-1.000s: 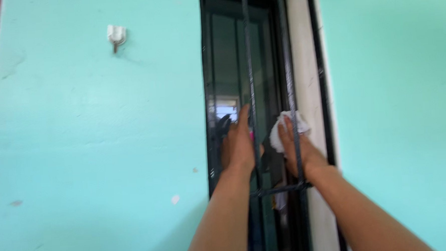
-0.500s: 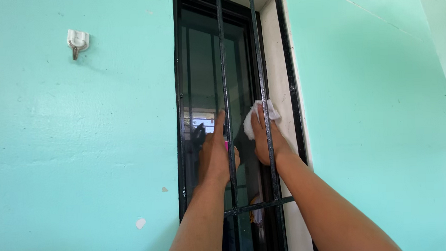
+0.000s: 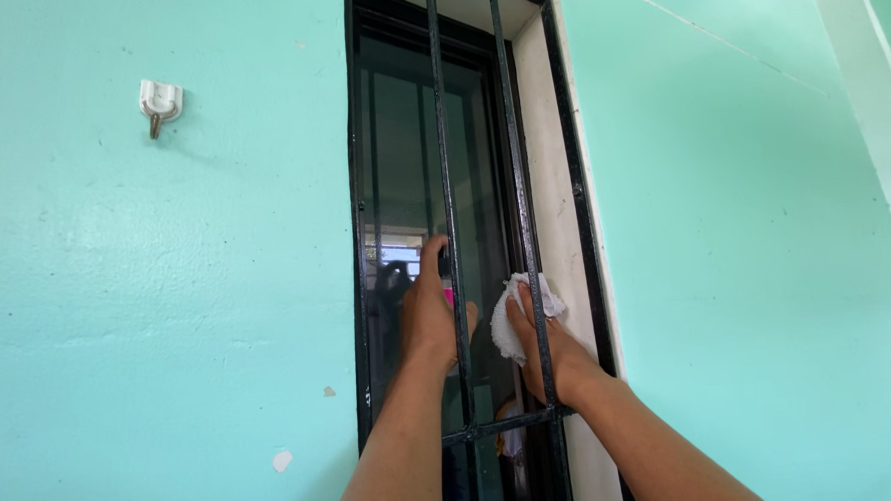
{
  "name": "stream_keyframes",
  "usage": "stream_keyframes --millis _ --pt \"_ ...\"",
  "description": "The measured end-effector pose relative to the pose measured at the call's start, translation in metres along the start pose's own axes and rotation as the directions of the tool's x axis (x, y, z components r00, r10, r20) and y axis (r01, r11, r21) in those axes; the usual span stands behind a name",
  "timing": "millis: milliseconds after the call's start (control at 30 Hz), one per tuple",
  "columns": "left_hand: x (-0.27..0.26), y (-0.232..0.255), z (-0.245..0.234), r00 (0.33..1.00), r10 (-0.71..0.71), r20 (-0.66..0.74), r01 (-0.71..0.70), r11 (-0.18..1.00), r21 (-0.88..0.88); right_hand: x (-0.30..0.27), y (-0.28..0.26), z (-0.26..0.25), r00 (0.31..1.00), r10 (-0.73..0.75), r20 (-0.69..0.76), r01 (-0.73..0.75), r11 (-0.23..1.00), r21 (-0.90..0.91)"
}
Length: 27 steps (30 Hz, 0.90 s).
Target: The person sprays a cleaning solution onto a window with metal bars and wipes the glass with a white cloth. The person repeatedly sprays and wipes different sections of the window throughout the clip.
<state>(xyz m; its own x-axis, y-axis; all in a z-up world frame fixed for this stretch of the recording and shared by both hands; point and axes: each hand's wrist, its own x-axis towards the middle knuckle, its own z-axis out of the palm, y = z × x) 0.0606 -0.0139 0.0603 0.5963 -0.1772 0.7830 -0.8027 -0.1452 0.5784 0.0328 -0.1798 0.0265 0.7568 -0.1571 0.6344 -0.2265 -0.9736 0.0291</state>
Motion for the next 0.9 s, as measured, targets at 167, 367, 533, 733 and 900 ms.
stream_keyframes --millis 167,367,533,733,900 --pt "-0.003 0.002 -0.003 1.000 0.028 0.002 -0.028 0.999 -0.038 -0.005 -0.003 -0.002 1.000 0.000 -0.005 0.000 1.000 0.002" --pt "-0.015 0.006 -0.012 1.000 0.015 0.024 -0.018 0.995 0.099 0.004 -0.004 -0.005 0.998 -0.008 -0.056 0.010 0.999 0.036" --pt "-0.027 0.012 -0.018 1.000 -0.015 0.010 0.012 0.979 0.203 0.025 -0.002 -0.012 0.989 -0.025 -0.147 0.031 0.999 0.041" --pt "-0.029 0.012 -0.019 1.000 -0.005 -0.021 0.010 0.961 0.278 0.067 0.009 -0.043 0.970 -0.063 -0.234 0.078 0.996 0.052" --pt "-0.028 0.010 -0.017 0.998 0.013 -0.062 0.009 0.939 0.344 0.107 0.014 -0.073 0.928 -0.085 -0.362 0.126 0.988 0.091"
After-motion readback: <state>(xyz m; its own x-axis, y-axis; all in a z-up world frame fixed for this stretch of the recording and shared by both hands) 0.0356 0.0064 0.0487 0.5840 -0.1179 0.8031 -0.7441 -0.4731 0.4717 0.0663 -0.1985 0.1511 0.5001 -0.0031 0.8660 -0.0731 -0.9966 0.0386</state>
